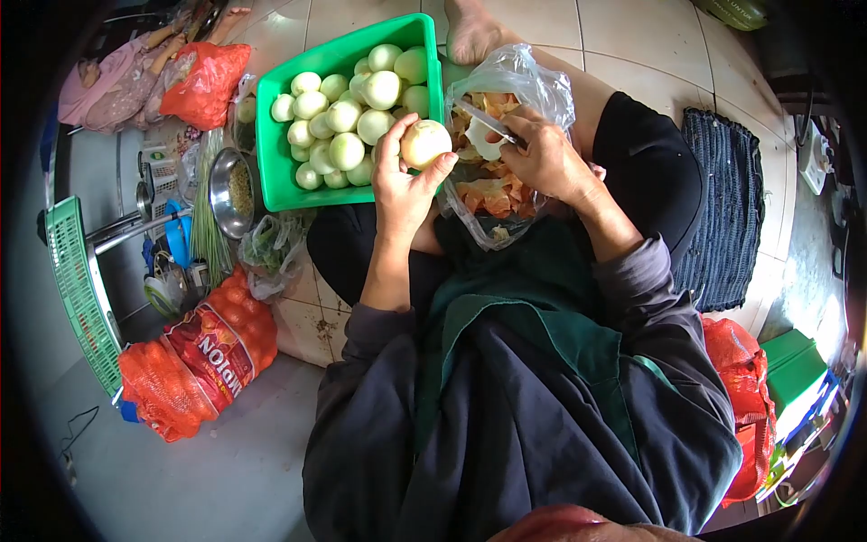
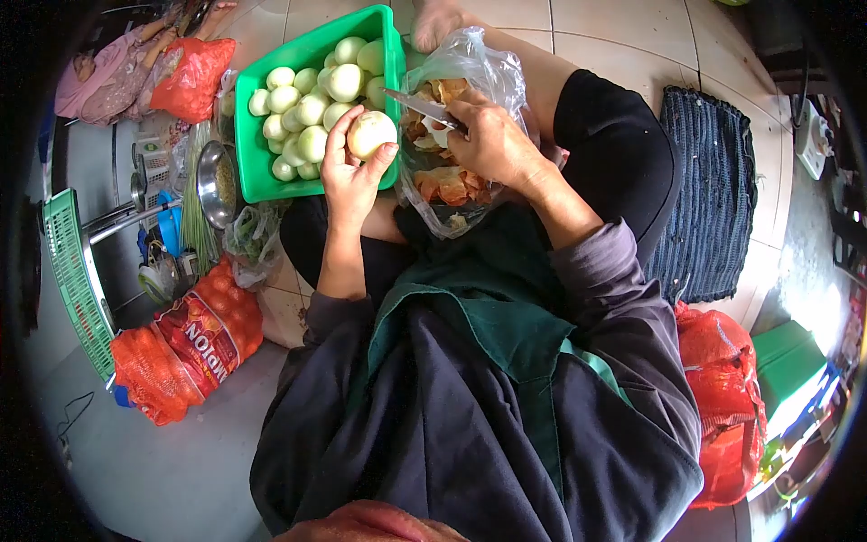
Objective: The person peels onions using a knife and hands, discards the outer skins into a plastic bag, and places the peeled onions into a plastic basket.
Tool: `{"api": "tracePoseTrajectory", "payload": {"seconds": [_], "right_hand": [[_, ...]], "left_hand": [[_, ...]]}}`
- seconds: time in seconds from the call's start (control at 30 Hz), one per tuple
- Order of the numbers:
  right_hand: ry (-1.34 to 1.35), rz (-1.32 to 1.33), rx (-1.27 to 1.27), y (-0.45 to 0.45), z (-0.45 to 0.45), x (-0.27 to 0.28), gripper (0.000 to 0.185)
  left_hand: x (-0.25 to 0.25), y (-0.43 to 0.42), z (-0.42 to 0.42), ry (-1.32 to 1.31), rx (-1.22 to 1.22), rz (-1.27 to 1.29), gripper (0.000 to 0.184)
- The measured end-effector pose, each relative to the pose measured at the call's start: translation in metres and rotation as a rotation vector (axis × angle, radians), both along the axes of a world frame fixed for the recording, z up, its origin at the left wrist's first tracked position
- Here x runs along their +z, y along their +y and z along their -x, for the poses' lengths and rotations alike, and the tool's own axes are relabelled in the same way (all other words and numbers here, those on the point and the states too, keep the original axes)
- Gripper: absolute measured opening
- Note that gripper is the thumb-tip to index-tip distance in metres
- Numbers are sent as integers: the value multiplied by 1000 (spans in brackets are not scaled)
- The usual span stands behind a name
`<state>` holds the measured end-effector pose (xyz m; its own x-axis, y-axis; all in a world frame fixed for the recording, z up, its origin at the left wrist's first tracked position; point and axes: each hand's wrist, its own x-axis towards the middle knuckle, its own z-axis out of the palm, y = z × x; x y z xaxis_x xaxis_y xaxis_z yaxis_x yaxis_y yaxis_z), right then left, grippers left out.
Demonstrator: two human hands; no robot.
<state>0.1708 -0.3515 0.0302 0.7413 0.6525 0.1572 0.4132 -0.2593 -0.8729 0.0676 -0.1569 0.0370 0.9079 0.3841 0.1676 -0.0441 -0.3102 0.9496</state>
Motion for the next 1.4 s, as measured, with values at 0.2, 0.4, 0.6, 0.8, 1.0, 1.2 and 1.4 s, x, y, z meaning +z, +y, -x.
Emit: {"api": "tracePoseTrajectory", "payload": {"seconds": [0.2, 0.4, 0.6, 0.8, 1.0, 1.2, 1.4], "right_hand": [[371, -80, 191, -1, 6, 19, 32], [363, -107, 242, -1, 11, 27, 44], [287, -201, 276, 7, 18, 16, 46], [296, -163, 255, 8, 20, 16, 46], [310, -193, 233, 12, 22, 15, 46], [320, -145, 212, 12, 22, 14, 44], [338, -156, 173, 15, 24, 17, 38]], "left_hand": [[14, -12, -2, 59, -29, 391, 63], [17, -15, -3, 44, -97, 707, 57], [-1, -13, -4, 15, -33, 328, 71], [-9, -14, -2, -53, 32, -28, 71], [-10, -18, -4, -77, 82, -71, 68], [-14, -17, -1, -86, 126, -263, 69], [-5, -25, -4, -39, 152, -344, 67]]}}
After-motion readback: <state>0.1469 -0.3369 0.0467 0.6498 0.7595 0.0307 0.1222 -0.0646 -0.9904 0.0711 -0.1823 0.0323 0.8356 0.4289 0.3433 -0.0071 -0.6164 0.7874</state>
